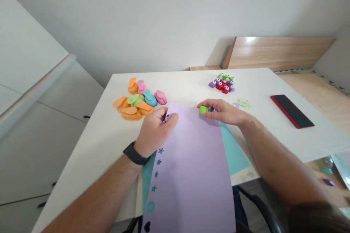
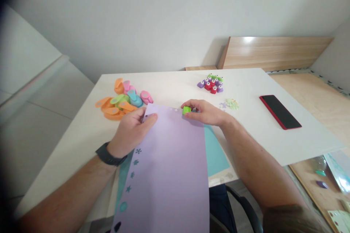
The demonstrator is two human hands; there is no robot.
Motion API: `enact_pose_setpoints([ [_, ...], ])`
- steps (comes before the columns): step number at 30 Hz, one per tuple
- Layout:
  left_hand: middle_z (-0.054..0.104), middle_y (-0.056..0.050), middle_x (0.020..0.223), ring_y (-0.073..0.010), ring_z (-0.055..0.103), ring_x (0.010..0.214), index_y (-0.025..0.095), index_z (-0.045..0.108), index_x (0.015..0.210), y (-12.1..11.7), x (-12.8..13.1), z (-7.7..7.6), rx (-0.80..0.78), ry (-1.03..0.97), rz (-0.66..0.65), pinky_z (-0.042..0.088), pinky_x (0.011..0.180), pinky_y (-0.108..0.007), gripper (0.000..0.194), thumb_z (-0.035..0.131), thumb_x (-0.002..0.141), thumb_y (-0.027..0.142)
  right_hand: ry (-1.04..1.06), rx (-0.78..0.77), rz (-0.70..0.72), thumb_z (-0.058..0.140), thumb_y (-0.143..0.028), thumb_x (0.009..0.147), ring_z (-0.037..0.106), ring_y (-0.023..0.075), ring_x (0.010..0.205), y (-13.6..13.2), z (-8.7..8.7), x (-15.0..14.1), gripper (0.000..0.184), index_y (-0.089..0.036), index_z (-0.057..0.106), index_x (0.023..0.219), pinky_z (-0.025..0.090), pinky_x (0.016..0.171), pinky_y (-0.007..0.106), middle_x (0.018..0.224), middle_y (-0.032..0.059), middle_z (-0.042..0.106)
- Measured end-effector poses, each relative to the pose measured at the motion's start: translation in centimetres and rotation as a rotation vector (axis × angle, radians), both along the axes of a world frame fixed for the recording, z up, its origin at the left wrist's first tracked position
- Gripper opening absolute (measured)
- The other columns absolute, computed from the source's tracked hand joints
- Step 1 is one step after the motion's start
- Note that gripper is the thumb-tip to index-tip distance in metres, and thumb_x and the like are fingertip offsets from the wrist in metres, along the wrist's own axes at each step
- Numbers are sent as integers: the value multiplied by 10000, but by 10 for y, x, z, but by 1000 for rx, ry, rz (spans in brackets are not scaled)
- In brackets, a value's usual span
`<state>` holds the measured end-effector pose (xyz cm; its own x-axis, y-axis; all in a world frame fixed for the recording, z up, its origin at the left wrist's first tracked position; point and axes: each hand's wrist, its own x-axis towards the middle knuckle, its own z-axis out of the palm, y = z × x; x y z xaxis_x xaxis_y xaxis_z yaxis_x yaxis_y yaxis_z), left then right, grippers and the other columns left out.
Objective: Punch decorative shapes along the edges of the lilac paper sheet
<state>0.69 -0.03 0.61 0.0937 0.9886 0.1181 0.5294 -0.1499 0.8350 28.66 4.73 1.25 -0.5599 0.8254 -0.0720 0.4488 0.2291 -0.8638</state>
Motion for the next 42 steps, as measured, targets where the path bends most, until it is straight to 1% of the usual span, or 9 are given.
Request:
enact_pose_setpoints([
  [5, 648, 21, 727, -140, 548, 644, 174, 686, 869, 0, 0, 0, -3, -5, -4, 372, 574, -273, 231, 609, 917, 387, -15, 44, -2, 696, -404, 890, 640, 222, 960, 0, -1, 0, 388, -179, 705, 1206, 494, 889, 376, 1106, 83, 740],
  [13, 651, 18, 723, -141, 549, 634, 179, 683, 864, -1, -1, -2, 6, -2, -8, 380, 572, -270, 234, 606, 913, 394, -5, 36, -23, 693, -369, 883, 624, 200, 890, 0, -4, -3, 325, -177, 709, 1145, 495, 842, 351, 1037, 66, 736],
  [18, 674, 8, 760, -142, 555, 646, 179, 672, 858, -2, 0, -1, 3, -7, 3, 381, 572, -262, 232, 601, 910, 394, -3, 30, -47, 690, -339, 874, 599, 186, 843, -1, -4, -4, 300, -171, 705, 1122, 484, 810, 339, 981, 58, 725],
  [23, 672, 8, 760, -140, 546, 637, 180, 683, 879, -2, 1, -1, 11, -3, -8, 376, 566, -263, 228, 599, 913, 389, -13, 24, -46, 685, -325, 872, 583, 181, 829, -2, -3, -6, 260, -177, 705, 1084, 471, 809, 333, 939, 43, 703],
  [34, 625, 19, 713, -132, 517, 625, 175, 683, 881, -2, 0, -1, 9, 10, -19, 365, 568, -267, 230, 604, 927, 387, -16, 25, -47, 676, -322, 864, 566, 180, 813, -2, -1, -6, 249, -177, 695, 1066, 453, 797, 327, 907, 36, 682],
  [42, 650, 6, 725, -137, 515, 606, 174, 691, 902, -2, 0, -1, -9, -3, -19, 357, 547, -266, 245, 595, 919, 399, 18, 32, -66, 684, -313, 849, 560, 180, 813, -3, -3, -7, 244, -175, 692, 1050, 449, 786, 320, 895, 33, 675],
])
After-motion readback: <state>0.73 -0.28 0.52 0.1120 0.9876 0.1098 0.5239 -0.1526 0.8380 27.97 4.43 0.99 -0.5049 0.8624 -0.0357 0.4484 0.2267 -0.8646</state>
